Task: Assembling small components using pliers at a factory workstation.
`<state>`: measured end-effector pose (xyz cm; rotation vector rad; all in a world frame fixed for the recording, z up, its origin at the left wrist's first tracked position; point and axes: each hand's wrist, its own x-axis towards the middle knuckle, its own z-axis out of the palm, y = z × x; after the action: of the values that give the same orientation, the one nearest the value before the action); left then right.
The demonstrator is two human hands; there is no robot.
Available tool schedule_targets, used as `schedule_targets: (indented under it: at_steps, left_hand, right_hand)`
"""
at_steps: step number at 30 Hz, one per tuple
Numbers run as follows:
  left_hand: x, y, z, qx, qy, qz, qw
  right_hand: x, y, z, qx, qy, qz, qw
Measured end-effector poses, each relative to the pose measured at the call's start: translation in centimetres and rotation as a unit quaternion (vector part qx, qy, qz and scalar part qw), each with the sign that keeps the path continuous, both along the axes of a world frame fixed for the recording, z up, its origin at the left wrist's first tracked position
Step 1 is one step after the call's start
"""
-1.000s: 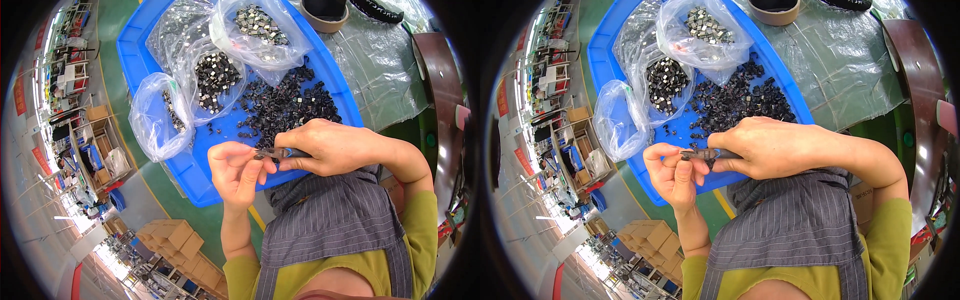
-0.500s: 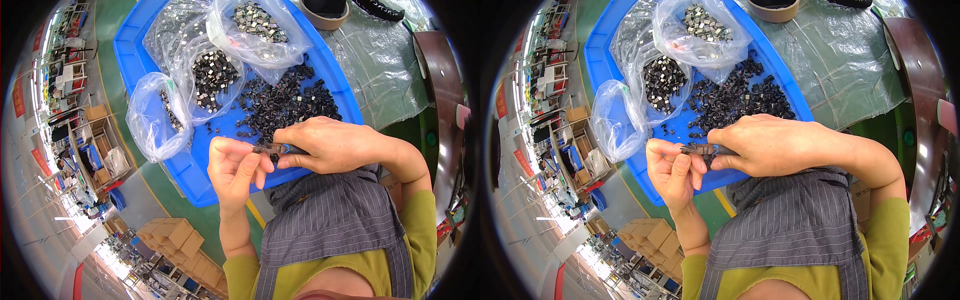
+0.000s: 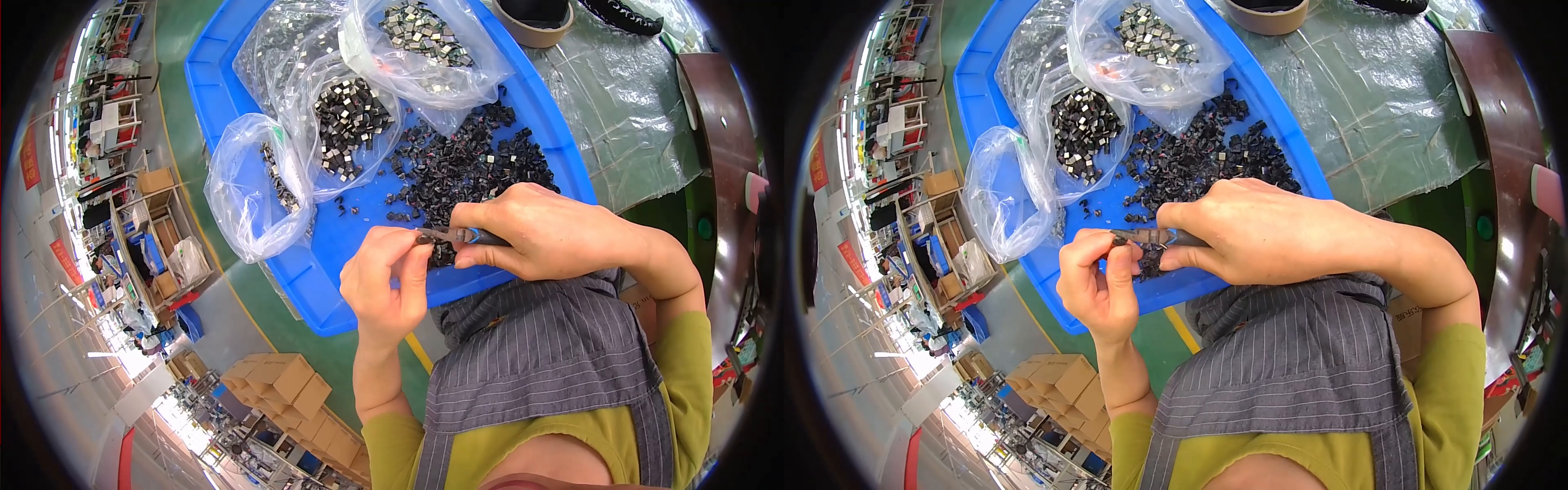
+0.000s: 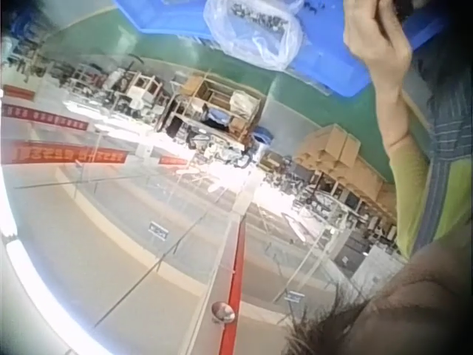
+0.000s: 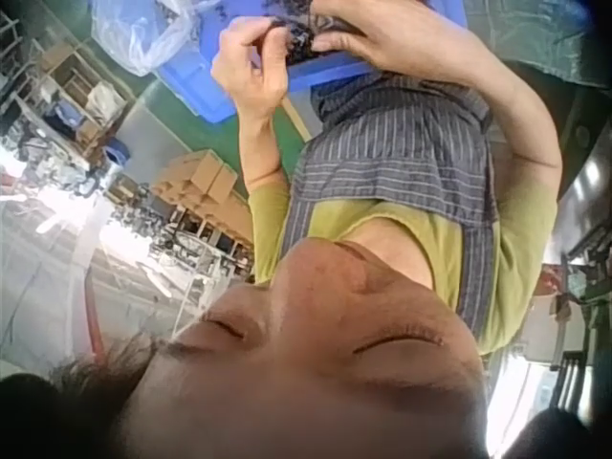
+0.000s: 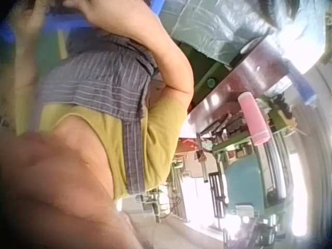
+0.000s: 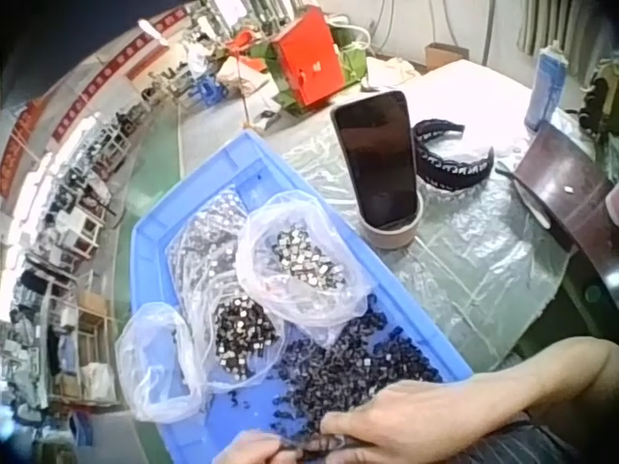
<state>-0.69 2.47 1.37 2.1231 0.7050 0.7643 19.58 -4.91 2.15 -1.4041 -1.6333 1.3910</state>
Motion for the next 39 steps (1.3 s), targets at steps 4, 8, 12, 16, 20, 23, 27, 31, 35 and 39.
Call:
schedule_targets:
  at_steps: [4,8,12,16,20,23,27,31,35,39]
  left_hand:
    - [0.7,0.9,0.0,0.223,-0.003,-0.056,0.973]
    - [1.0,1.1,0.3,0.239,-0.008,-0.067,0.969]
    - [0.1,0.0,0.8,-0.048,0.016,0.015,0.999]
    - [0.8,0.3,1.5,-0.420,-0.122,-0.046,0.898]
    - [0.5,-0.3,0.5,-0.453,-0.164,-0.101,0.870]
    - [0.3,-0.6,-0.2,-0.403,-0.181,-0.119,0.889]
    - [0.4,-1.4,-0.1,-0.296,-0.169,-0.082,0.937]
    - [0.2,-1.5,0.0,-0.185,-0.102,-0.081,0.974]
    - [-0.8,-1.8,0.0,-0.257,-0.138,-0.005,0.957]
    - [-0.9,-1.8,0.4,-0.292,-0.126,0.023,0.948]
  right_hand:
    - [-0.2,-0.1,-0.3,0.008,0.019,-0.015,1.000]
    - [-0.2,-0.2,-0.4,0.020,0.023,-0.025,0.999]
    - [-0.2,-0.2,-0.7,0.038,0.008,-0.050,0.998]
    - [-0.4,-0.2,-0.8,0.072,-0.004,-0.034,0.997]
    - [-0.5,0.0,-0.6,0.047,0.007,-0.024,0.999]
    - [-0.4,0.0,-0.5,0.043,0.011,-0.013,0.999]
    - [-0.5,-0.1,-0.5,0.046,0.004,-0.012,0.999]
    - [-1.0,-0.5,-1.4,0.105,-0.035,-0.060,0.992]
    - [-1.6,-0.6,-1.9,0.189,-0.164,-0.121,0.961]
    - [-2.0,-0.4,-2.3,0.226,-0.235,-0.117,0.938]
